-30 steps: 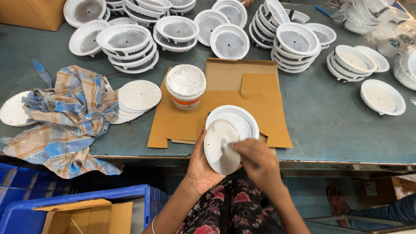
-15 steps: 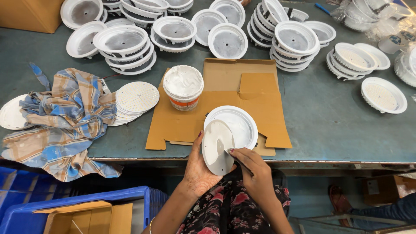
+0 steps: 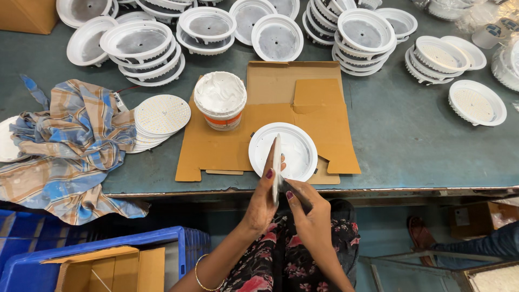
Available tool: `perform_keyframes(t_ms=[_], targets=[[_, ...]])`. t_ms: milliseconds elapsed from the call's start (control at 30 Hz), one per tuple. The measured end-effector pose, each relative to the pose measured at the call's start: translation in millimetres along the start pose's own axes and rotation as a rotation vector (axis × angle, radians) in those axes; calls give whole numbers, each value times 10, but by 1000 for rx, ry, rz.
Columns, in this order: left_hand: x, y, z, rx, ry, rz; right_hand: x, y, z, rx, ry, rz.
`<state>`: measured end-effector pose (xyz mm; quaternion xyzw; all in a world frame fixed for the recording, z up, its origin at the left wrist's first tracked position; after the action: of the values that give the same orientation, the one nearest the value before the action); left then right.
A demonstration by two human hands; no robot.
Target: The person repeatedly scoops white paste from a container and spreads it onto the inner surface of white circular plastic parts using a small rectangular tool. The person handles the parts one at a time, applying the paste and setting them aside on the table.
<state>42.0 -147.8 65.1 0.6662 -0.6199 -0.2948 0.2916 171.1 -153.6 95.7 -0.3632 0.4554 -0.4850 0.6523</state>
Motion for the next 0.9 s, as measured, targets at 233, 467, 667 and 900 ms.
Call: perform_keyframes(t_ms=[233, 467, 667, 900], targets=[[-70, 75, -131, -462, -55, -291, 22, -147, 143, -99, -20, -215], [-196, -72, 11, -397, -40, -307, 69, -337, 328, -96, -44, -206], [-103, -241, 124, 49, -68, -177, -406, -158, 189, 3, 60, -15], [-138, -309, 224, 166, -103, -226, -233, -230, -34, 109, 53, 9]])
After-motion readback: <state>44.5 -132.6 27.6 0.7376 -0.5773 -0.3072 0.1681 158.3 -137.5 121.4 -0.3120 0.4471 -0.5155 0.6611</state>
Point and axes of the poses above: each hand's wrist, its own x-axis away from the middle knuckle, its own z-axis out of the back of the hand, y = z × x, the point moved 1 cm from there along -x, towards the middle knuckle, and after that the axes turned 4 degrees about y, right-handed, at the moved point
